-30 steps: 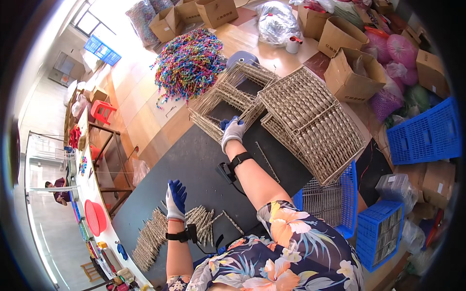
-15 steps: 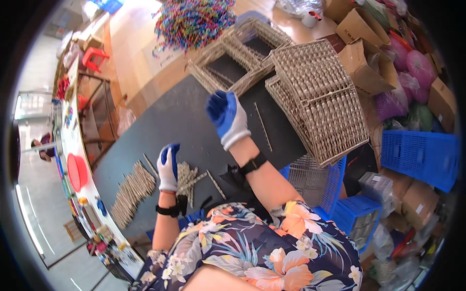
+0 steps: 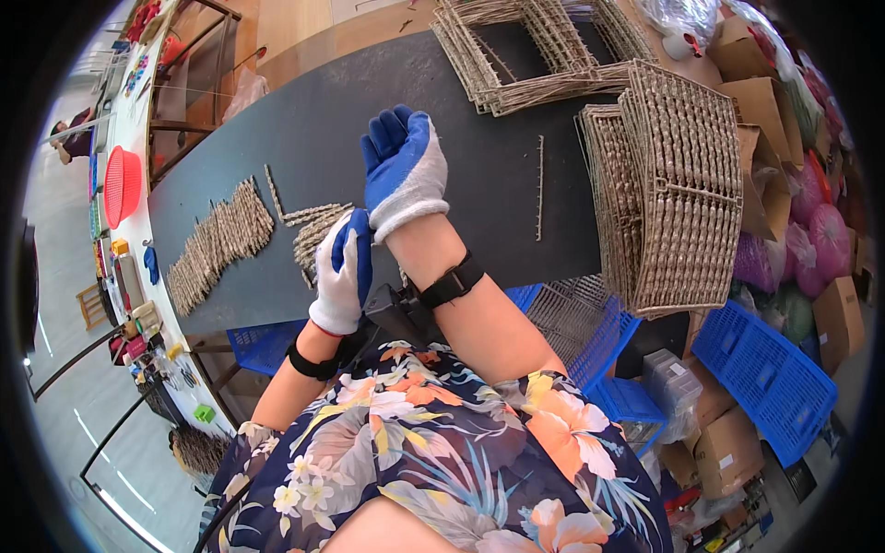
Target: Assembling a woven basket by inserting wooden sticks into a wire frame and adjusting the structure.
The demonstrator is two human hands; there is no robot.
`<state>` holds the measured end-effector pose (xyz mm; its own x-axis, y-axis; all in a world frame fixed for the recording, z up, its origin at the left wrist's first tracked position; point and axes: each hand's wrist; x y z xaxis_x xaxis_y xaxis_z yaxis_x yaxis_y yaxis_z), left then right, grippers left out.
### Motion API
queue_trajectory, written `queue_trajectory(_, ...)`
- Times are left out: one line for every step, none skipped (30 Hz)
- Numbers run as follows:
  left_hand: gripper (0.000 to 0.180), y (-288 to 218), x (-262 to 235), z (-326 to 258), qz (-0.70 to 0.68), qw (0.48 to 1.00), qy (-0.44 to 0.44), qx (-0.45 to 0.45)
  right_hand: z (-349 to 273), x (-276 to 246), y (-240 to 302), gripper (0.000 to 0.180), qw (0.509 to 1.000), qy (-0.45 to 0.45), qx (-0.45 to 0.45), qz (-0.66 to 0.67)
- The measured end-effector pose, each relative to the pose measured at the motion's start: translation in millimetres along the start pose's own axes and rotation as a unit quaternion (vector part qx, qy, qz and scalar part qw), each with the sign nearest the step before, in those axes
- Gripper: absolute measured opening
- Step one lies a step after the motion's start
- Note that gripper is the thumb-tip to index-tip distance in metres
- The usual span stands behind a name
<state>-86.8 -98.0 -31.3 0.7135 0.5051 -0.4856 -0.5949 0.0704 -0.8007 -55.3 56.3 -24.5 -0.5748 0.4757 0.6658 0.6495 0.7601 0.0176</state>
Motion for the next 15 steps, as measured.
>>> queue_trajectory(0.023,5.7,-0.5,-6.0,0.017,0.999,-0.001,0.029,-2.1,0.6,-5.2,0.033,1.0,0.002,-0.004,-0.004)
queue_trajectory(0.025,10.6,-2.2,-12.2,0.035,0.998,-0.003,0.058,-4.2,1.1,-10.2,0.033,1.0,0.001,-0.012,-0.01)
queue_trajectory(0.025,15.7,-0.3,-15.4,0.063,0.994,-0.017,0.093,-5.7,0.8,-12.9,0.033,1.0,0.0,-0.02,-0.015)
queue_trajectory(0.027,19.0,-3.5,-19.0,0.1,0.985,-0.011,0.142,-7.0,1.0,-16.9,0.034,0.999,-0.009,-0.031,-0.022)
queue_trajectory(0.029,20.9,-6.5,-21.1,0.165,0.966,-0.018,0.196,-7.9,0.8,-21.2,0.034,0.998,-0.006,-0.046,-0.031)
queue_trajectory(0.028,22.5,-11.2,-21.3,0.158,0.973,-0.003,0.167,-8.2,0.9,-25.0,0.034,0.998,0.003,-0.049,-0.033)
queue_trajectory(0.026,23.9,-16.5,-19.5,0.141,0.978,-0.004,0.151,-7.7,1.3,-30.0,0.034,0.998,0.008,-0.056,-0.035)
queue_trajectory(0.025,24.0,-23.3,-17.3,0.125,0.982,-0.005,0.145,-6.9,1.6,-35.5,0.034,0.997,0.025,-0.064,-0.041)
queue_trajectory(0.033,27.9,-34.4,-11.1,-0.17,0.977,0.067,-0.108,-4.6,3.2,-40.5,0.028,0.997,0.025,-0.065,-0.026)
queue_trajectory(0.048,30.8,-45.9,-4.7,-0.402,0.846,0.002,-0.35,-2.7,3.6,-42.5,0.025,0.996,0.049,-0.069,-0.009)
queue_trajectory(0.049,38.0,-56.3,5.6,-0.561,0.719,-0.032,-0.41,-2.9,2.7,-45.8,0.023,0.993,0.096,-0.064,-0.001)
queue_trajectory(0.051,44.8,-70.9,13.8,-0.691,0.565,-0.091,-0.442,-3.1,1.1,-49.9,0.022,0.992,0.115,-0.054,0.012)
queue_trajectory(0.05,50.0,-84.9,18.7,-0.714,0.54,-0.13,-0.426,-3.3,-0.7,-53.1,0.02,0.985,0.166,-0.051,-0.012)
queue_trajectory(0.049,54.5,-96.9,23.0,-0.708,0.522,-0.184,-0.439,-3.7,-3.0,-56.0,0.02,0.981,0.186,-0.049,-0.028)
queue_trajectory(0.05,60.0,-111.2,27.8,-0.702,0.524,-0.223,-0.428,-3.5,-6.1,-60.3,0.02,0.982,0.177,-0.043,-0.041)
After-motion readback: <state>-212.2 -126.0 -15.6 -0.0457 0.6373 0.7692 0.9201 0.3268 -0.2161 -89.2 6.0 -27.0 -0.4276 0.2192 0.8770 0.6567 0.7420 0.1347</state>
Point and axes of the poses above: each hand's wrist, its own z-axis towards the middle knuckle, its own x-axis out of the palm, y = z × x, and after that the axes turned 11 degrees about x, right-handed
